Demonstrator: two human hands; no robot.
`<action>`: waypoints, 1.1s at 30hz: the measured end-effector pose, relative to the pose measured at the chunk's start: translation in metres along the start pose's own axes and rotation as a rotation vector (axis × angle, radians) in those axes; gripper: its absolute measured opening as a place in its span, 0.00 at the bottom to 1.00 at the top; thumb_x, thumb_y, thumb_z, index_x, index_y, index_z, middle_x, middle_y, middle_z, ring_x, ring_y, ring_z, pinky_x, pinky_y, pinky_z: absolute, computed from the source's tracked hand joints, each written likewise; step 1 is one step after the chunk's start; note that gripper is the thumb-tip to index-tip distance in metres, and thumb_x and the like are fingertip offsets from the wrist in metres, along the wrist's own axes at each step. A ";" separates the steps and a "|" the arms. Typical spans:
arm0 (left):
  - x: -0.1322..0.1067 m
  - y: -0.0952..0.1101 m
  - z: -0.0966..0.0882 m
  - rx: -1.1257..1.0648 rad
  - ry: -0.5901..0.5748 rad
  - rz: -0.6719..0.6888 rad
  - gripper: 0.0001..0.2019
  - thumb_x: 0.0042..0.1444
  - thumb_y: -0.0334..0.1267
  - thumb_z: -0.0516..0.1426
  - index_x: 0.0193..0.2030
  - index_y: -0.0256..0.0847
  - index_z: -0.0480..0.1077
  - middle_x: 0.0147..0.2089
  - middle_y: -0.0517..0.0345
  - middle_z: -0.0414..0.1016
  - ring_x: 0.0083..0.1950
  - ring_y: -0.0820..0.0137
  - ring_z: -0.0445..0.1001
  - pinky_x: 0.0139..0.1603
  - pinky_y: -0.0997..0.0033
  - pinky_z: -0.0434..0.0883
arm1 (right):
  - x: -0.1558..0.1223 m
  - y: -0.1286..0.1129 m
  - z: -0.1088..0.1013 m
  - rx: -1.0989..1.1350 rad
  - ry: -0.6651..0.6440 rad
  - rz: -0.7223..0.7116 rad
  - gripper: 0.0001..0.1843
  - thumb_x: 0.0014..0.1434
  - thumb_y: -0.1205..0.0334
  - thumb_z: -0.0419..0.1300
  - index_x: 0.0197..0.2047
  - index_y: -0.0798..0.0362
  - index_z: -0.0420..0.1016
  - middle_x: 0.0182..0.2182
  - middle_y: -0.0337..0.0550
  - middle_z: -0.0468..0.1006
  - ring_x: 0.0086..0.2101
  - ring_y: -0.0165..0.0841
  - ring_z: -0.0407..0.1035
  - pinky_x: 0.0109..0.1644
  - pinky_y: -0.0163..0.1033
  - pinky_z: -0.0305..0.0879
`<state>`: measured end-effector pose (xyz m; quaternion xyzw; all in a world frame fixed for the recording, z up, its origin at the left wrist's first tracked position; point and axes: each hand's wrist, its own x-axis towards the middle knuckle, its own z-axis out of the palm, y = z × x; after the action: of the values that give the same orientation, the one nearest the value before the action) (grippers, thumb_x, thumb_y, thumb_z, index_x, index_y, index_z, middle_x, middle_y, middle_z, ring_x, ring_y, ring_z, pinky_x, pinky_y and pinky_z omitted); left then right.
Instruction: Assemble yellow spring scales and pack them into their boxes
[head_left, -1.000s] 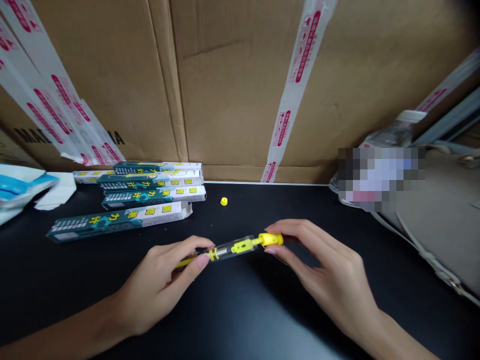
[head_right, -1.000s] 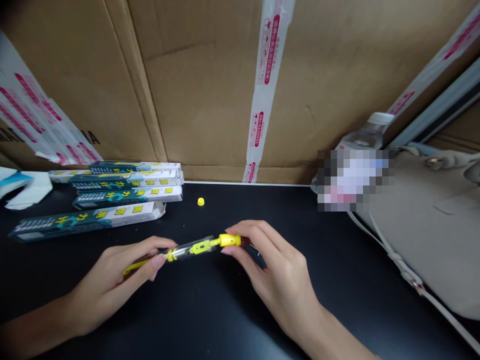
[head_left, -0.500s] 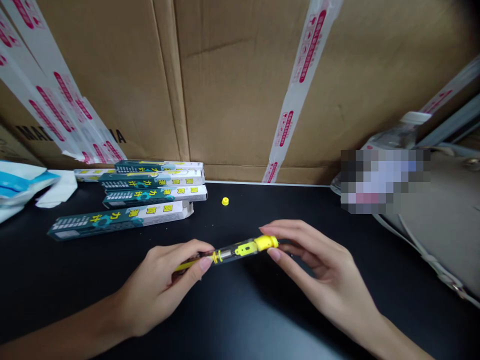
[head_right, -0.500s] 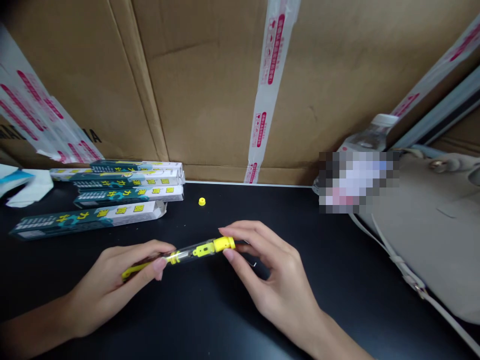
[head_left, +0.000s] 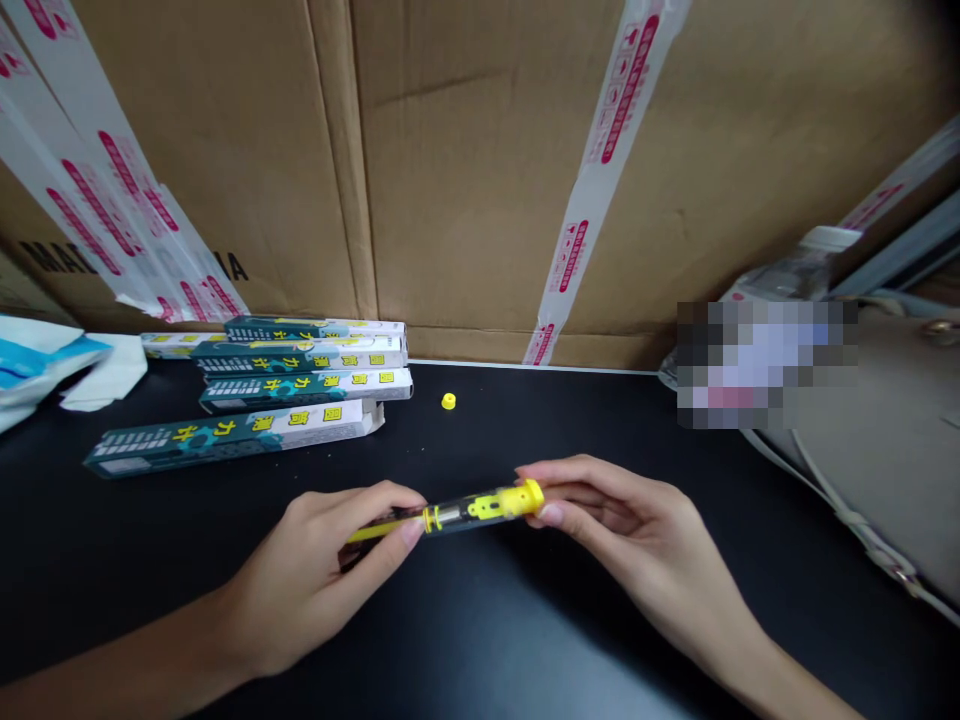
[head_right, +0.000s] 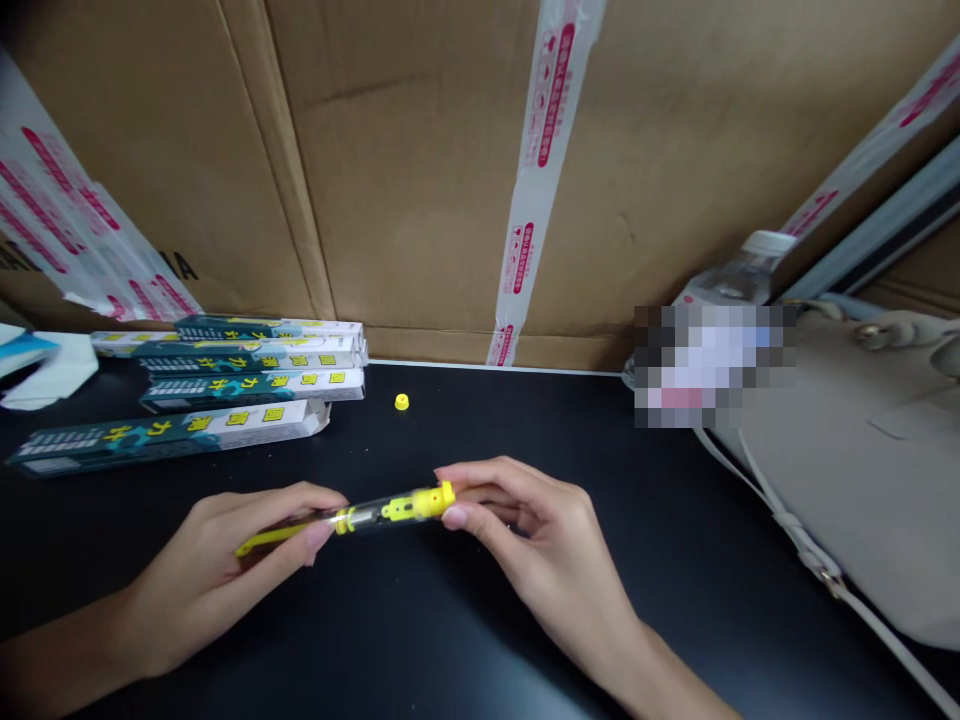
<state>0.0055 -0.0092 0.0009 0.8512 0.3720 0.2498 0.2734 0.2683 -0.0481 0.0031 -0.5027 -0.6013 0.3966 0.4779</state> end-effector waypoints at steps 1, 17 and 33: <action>-0.001 0.000 0.000 0.006 -0.002 0.009 0.09 0.67 0.40 0.52 0.45 0.47 0.73 0.32 0.67 0.77 0.27 0.78 0.72 0.27 0.80 0.64 | -0.001 0.000 0.001 0.012 -0.016 0.004 0.09 0.58 0.60 0.68 0.43 0.47 0.83 0.38 0.42 0.85 0.36 0.35 0.82 0.42 0.34 0.80; -0.002 -0.010 0.007 0.032 0.093 0.053 0.07 0.60 0.43 0.62 0.44 0.49 0.74 0.35 0.71 0.80 0.30 0.78 0.76 0.32 0.82 0.68 | 0.001 0.001 0.010 0.201 -0.011 0.140 0.10 0.51 0.63 0.73 0.39 0.47 0.85 0.36 0.40 0.85 0.35 0.31 0.80 0.42 0.29 0.77; 0.001 -0.005 0.005 -0.007 0.075 -0.043 0.05 0.62 0.43 0.59 0.43 0.50 0.74 0.31 0.71 0.77 0.26 0.80 0.71 0.25 0.89 0.67 | 0.004 -0.002 0.007 0.283 -0.021 0.068 0.16 0.53 0.68 0.71 0.45 0.43 0.83 0.42 0.38 0.82 0.38 0.28 0.78 0.44 0.27 0.76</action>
<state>0.0064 -0.0066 -0.0056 0.8320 0.3993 0.2770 0.2677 0.2610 -0.0450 0.0043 -0.4462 -0.5269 0.4989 0.5238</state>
